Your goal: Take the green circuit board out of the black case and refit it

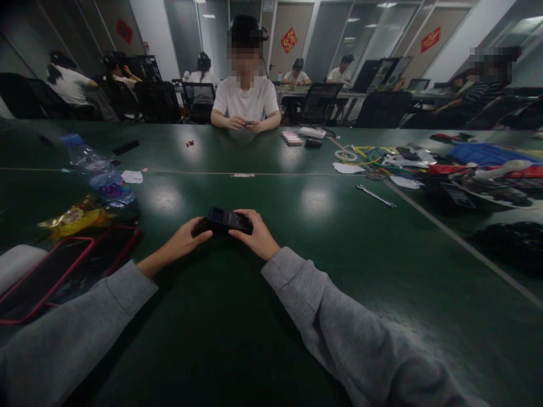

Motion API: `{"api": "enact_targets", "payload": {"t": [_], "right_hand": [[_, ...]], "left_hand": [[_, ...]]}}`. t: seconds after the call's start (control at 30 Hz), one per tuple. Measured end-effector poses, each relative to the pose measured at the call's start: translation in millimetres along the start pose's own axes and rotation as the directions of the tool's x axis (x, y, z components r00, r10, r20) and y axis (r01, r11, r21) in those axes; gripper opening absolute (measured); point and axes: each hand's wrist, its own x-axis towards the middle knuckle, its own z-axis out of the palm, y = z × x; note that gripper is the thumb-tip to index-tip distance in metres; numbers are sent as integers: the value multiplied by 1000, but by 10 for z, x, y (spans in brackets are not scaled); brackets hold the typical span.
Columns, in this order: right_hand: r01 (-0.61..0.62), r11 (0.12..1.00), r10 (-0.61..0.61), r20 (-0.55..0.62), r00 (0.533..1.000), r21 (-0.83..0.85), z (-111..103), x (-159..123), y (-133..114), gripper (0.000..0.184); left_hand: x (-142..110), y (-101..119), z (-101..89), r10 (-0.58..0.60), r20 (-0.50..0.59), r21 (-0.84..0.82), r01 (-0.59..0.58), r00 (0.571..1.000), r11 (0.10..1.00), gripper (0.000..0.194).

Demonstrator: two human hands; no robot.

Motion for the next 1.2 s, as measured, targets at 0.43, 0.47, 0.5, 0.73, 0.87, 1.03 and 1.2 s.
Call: {"api": "enact_targets", "payload": {"t": [0.43, 0.47, 0.5, 0.73, 0.87, 1.03, 1.2], "right_hand": [[-20, 990, 16, 28, 999, 142, -2, 15, -6, 47], [-31, 985, 27, 24, 999, 170, -5, 17, -4, 48], [-47, 978, 44, 21, 999, 201, -10, 20, -2, 48], [-174, 884, 214, -44, 976, 433, -94, 71, 11, 50], [-198, 824, 364, -228, 903, 531, -89, 102, 86, 47], [-154, 886, 356, -428, 831, 438, -112, 118, 225, 52], [-139, 948, 282, -558, 781, 285, -183, 123, 341, 55]], "left_hand": [[23, -40, 5, 14, -14, -6, -14, 1000, 1000, 46], [18, -34, -1, 18, -15, -15, -18, 1000, 1000, 44], [11, -24, -6, 25, -12, -25, -26, 1000, 999, 43], [-36, 62, -33, 37, -19, -37, -38, 999, 999, 40], [-52, 87, -48, 27, -9, -18, -27, 1000, 999, 43], [-59, 121, -38, 16, -8, 31, -16, 1000, 999, 56], [-60, 119, -27, 1, -24, 35, 0, 1000, 999, 51]]}}
